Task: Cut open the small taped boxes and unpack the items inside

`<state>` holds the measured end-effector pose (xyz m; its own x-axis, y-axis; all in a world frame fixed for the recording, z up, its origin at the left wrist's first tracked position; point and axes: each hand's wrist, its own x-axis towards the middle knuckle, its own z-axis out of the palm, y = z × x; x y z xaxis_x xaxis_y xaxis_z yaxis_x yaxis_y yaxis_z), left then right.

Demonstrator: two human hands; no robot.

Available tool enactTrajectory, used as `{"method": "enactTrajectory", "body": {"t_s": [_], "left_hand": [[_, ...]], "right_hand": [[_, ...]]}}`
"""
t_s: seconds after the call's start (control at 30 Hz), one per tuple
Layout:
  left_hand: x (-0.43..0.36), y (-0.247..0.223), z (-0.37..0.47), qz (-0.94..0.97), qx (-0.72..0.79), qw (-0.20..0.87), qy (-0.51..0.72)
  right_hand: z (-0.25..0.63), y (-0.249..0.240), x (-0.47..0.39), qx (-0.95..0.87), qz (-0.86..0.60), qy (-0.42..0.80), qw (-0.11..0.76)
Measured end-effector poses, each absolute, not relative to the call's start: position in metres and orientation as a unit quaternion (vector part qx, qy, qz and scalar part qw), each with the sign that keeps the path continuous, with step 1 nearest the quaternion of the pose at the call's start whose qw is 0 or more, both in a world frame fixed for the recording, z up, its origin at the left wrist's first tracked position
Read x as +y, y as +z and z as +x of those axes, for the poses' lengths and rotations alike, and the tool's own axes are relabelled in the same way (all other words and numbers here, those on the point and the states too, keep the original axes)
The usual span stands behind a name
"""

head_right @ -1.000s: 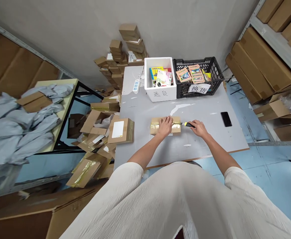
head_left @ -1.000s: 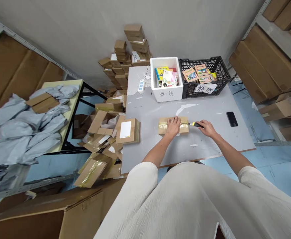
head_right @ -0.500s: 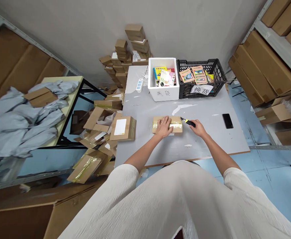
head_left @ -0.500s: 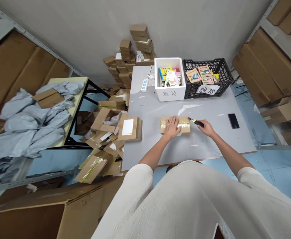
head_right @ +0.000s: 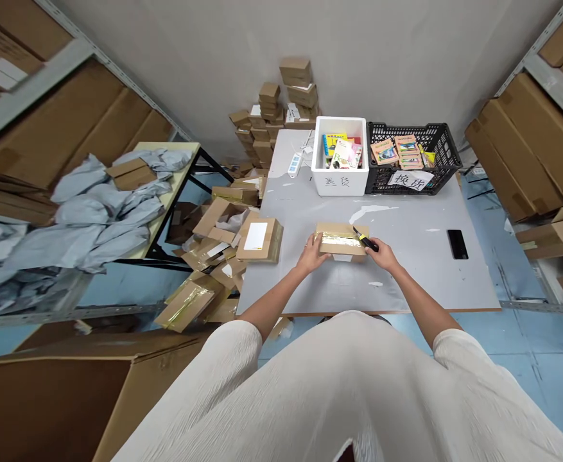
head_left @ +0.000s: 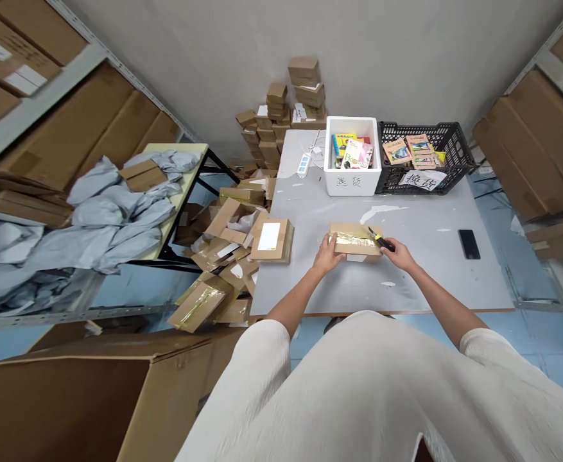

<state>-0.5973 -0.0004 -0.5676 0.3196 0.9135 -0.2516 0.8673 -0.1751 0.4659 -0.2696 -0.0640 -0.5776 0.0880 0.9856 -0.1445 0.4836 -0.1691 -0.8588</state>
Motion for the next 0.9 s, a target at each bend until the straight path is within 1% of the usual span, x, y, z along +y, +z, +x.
{"method": "enactTrajectory", "body": {"t_s": [0.13,0.3,0.43,0.6,0.73,0.9], "left_hand": [[0.001,-0.570,-0.593,0.755,0.588,0.283,0.056],[0.002,-0.558,-0.586,0.755,0.588,0.286,0.051],[0.010,-0.554,-0.574,0.730,0.604,0.316,0.045],[0.020,-0.564,-0.564,0.672,0.635,0.372,0.087],[0.013,-0.575,-0.568,0.674,0.610,0.411,0.076],[0.000,-0.589,-0.574,0.693,0.567,0.439,0.073]], "right_hand": [[-0.271,-0.575,-0.067,-0.542,-0.669,0.373,0.345],[-0.259,-0.569,-0.068,-0.498,-0.707,0.337,0.373],[-0.248,-0.576,-0.065,-0.463,-0.722,0.363,0.365],[-0.248,-0.592,-0.067,-0.420,-0.710,0.404,0.394],[-0.250,-0.598,-0.077,-0.424,-0.701,0.435,0.373],[-0.251,-0.598,-0.084,-0.427,-0.714,0.439,0.341]]}}
